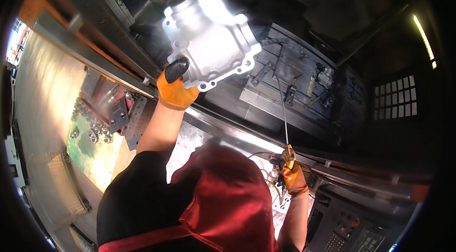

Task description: The person opens the CNC machine door, uses a wrench to loosen and remove metal components from the workholding fixture, sprays the interior with an air nozzle, and then places new metal parts into the fixture and secures them with a wrench.

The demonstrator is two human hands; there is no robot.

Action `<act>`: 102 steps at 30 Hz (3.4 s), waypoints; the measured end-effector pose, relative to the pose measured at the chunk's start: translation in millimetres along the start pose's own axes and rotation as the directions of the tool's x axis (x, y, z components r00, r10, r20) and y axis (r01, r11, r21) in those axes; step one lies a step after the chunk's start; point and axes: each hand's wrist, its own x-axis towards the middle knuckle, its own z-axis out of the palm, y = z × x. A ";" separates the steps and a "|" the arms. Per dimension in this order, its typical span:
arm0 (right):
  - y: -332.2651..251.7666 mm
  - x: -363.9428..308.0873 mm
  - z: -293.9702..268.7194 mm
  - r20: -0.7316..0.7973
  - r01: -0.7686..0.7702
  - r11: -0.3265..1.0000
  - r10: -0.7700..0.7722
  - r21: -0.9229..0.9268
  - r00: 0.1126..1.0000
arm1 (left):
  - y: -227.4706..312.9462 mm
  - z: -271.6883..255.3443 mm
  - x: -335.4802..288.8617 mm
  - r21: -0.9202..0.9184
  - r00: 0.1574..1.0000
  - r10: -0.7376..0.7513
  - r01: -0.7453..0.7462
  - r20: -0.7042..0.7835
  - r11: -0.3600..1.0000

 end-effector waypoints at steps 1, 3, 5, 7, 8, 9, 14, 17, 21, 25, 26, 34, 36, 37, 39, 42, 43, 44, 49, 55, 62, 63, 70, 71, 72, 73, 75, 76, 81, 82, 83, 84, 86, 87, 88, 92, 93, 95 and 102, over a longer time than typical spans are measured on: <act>0.7 1.0 -1.6 0.025 -0.001 1.000 0.002 -0.011 1.000 | -0.7 4.5 -2.7 -0.022 1.000 -0.006 0.005 -0.029 1.000; -2.6 0.5 3.3 0.067 0.029 0.999 -0.026 -0.041 0.997 | -0.5 9.5 -1.4 -0.025 0.998 -0.006 0.004 -0.067 1.000; -1.6 4.8 -4.8 0.037 0.085 0.993 -0.082 -0.084 0.996 | -4.3 -3.5 9.6 0.044 1.000 -0.004 0.005 -0.021 0.999; -8.1 5.6 4.4 0.084 0.196 0.938 -0.179 -0.287 0.980 | -7.7 -28.5 30.4 0.166 0.995 -0.001 -0.015 0.095 0.986; -14.6 7.0 4.4 0.130 0.161 0.949 -0.130 -0.273 0.983 | -14.6 -38.2 37.9 0.216 1.000 0.001 -0.004 0.017 0.976; -23.6 -8.3 37.3 0.134 0.004 0.998 0.005 -0.067 0.991 | -15.8 -49.9 41.3 0.281 0.998 0.016 0.003 -0.065 0.960; -39.9 10.1 102.3 0.375 0.106 0.856 0.108 -0.506 0.921 | -17.1 -165.1 73.0 0.415 0.918 0.023 0.156 -0.396 0.896; -23.0 16.2 102.3 0.458 0.334 0.622 0.045 -0.708 0.888 | -21.8 -208.3 67.2 0.527 0.918 0.125 0.101 -0.377 0.844; -26.7 10.6 81.3 0.394 0.355 0.384 0.024 -0.852 0.919 | -43.7 -178.3 44.5 0.528 0.940 -0.001 0.194 -0.343 0.827; 8.6 19.6 19.3 0.430 0.428 0.248 -0.045 -0.869 0.901 | -45.7 -184.6 42.2 0.441 0.841 0.058 0.222 -0.538 0.870; 3.3 11.7 15.3 0.574 0.578 0.045 -0.079 -0.815 0.815 | -48.9 -182.8 44.3 0.427 0.850 0.045 0.217 -0.525 0.878; 28.7 -24.9 16.1 0.383 0.353 0.312 0.040 -0.882 0.923 | -74.3 -165.0 -2.7 0.457 0.889 -0.039 0.272 -0.456 0.847; 30.8 -17.2 8.5 0.179 0.130 0.519 0.044 -0.845 0.983 | -77.5 -166.7 -9.5 0.531 0.876 0.059 0.236 -0.479 0.814; 54.5 28.4 -29.8 0.192 0.137 0.639 0.017 -0.757 0.981 | -105.2 -151.7 -4.9 0.531 0.888 0.074 0.203 -0.454 0.823; 62.4 29.7 -34.6 0.413 0.425 0.387 -0.119 -0.818 0.903 | -118.0 -139.8 -13.6 0.528 0.864 0.138 0.162 -0.484 0.834; 12.3 -43.7 25.5 0.254 0.217 0.418 0.035 -0.882 0.967 | -83.1 -162.2 -26.9 0.641 0.788 0.265 0.203 -0.555 0.740; 16.8 -44.8 17.4 0.297 0.252 0.415 0.049 -0.874 0.954 | -95.4 -160.3 -28.9 0.648 0.785 0.306 0.153 -0.539 0.746; 22.7 -46.1 10.3 0.346 0.291 0.407 0.067 -0.866 0.936 | -102.3 -152.1 -34.9 0.654 0.775 0.355 0.097 -0.523 0.751; 35.5 -55.7 3.0 0.287 0.233 0.375 0.096 -0.898 0.953 | -81.5 -164.2 -28.1 0.664 0.778 0.348 0.115 -0.522 0.739; 32.4 -40.9 32.4 0.298 0.261 0.350 0.057 -0.900 0.953 | -73.1 -161.9 -7.8 0.701 0.817 0.274 0.207 -0.508 0.683; 36.3 -22.0 54.7 0.250 0.178 0.478 0.090 -0.860 0.964 | -44.5 -164.6 -1.5 0.659 0.841 0.282 0.111 -0.461 0.744; 38.2 -13.7 51.9 0.256 0.205 0.445 0.059 -0.872 0.965 | -46.1 -161.4 0.1 0.645 0.839 0.280 0.106 -0.466 0.756; 30.6 3.4 69.9 0.288 0.287 0.300 -0.041 -0.910 0.957 | -27.8 -172.5 8.3 0.596 0.821 0.235 0.153 -0.521 0.788; 37.3 17.5 59.9 0.316 0.318 0.335 -0.063 -0.887 0.947 | -32.3 -174.2 14.8 0.595 0.830 0.223 0.154 -0.511 0.789; 37.2 22.2 59.9 0.352 0.355 0.371 -0.080 -0.858 0.933 | -30.9 -179.2 17.9 0.597 0.833 0.206 0.175 -0.513 0.783; 36.0 27.2 61.7 0.301 0.307 0.375 -0.077 -0.875 0.951 | -28.8 -184.3 19.0 0.599 0.836 0.187 0.196 -0.516 0.776; 23.1 22.6 85.2 0.199 0.209 0.390 -0.067 -0.897 0.978 | -16.3 -199.5 19.1 0.564 0.847 0.087 0.269 -0.524 0.781; 15.8 15.8 97.1 0.250 0.256 0.336 -0.063 -0.906 0.966 | -15.7 -206.2 20.1 0.588 0.847 0.081 0.293 -0.526 0.754; 30.4 34.1 78.7 0.367 0.243 0.655 0.057 -0.715 0.928 | -12.4 -221.6 31.9 0.523 0.819 -0.001 0.367 -0.574 0.769; 42.5 39.2 54.1 0.366 0.220 0.700 0.063 -0.679 0.928 | -32.2 -214.1 35.2 0.456 0.798 -0.060 0.402 -0.599 0.794; 55.5 44.8 21.8 0.345 0.183 0.745 0.066 -0.641 0.936 | -72.4 -191.1 34.9 0.390 0.768 -0.048 0.377 -0.639 0.840; 60.5 37.5 41.8 0.457 0.296 0.675 0.068 -0.675 0.887 | 1.8 -223.3 33.1 0.395 0.753 -0.039 0.387 -0.656 0.833; 48.5 2.5 24.3 0.384 0.320 0.465 0.045 -0.825 0.922 | -39.7 -206.0 17.3 0.483 0.758 0.016 0.399 -0.653 0.779; 61.6 19.4 -12.6 0.341 0.366 0.726 -0.190 -0.583 0.920 | -66.7 -186.7 12.9 0.502 0.751 0.015 0.426 -0.660 0.753; 69.7 41.7 -23.9 0.017 0.187 0.701 -0.243 -0.688 0.970 | -62.4 -186.4 8.4 0.501 0.704 0.036 0.468 -0.710 0.728; 60.4 66.5 8.0 -0.384 -0.192 0.690 -0.135 -0.698 0.913 | -48.9 -214.3 -24.6 0.346 0.779 -0.172 0.449 -0.603 0.823; 65.5 81.3 18.9 -0.365 -0.196 0.666 -0.122 -0.720 0.923 | -41.5 -219.4 -32.3 0.329 0.786 -0.193 0.449 -0.588 0.831; 89.4 137.1 -4.9 -0.137 -0.094 0.188 -0.228 -0.978 0.964 | -51.8 -222.3 -44.7 0.279 0.790 -0.235 0.452 -0.566 0.847; 124.0 217.1 -62.7 0.091 0.078 -0.051 -0.352 -0.996 0.932 | -51.9 -221.3 -97.5 0.150 0.793 -0.344 0.472 -0.503 0.869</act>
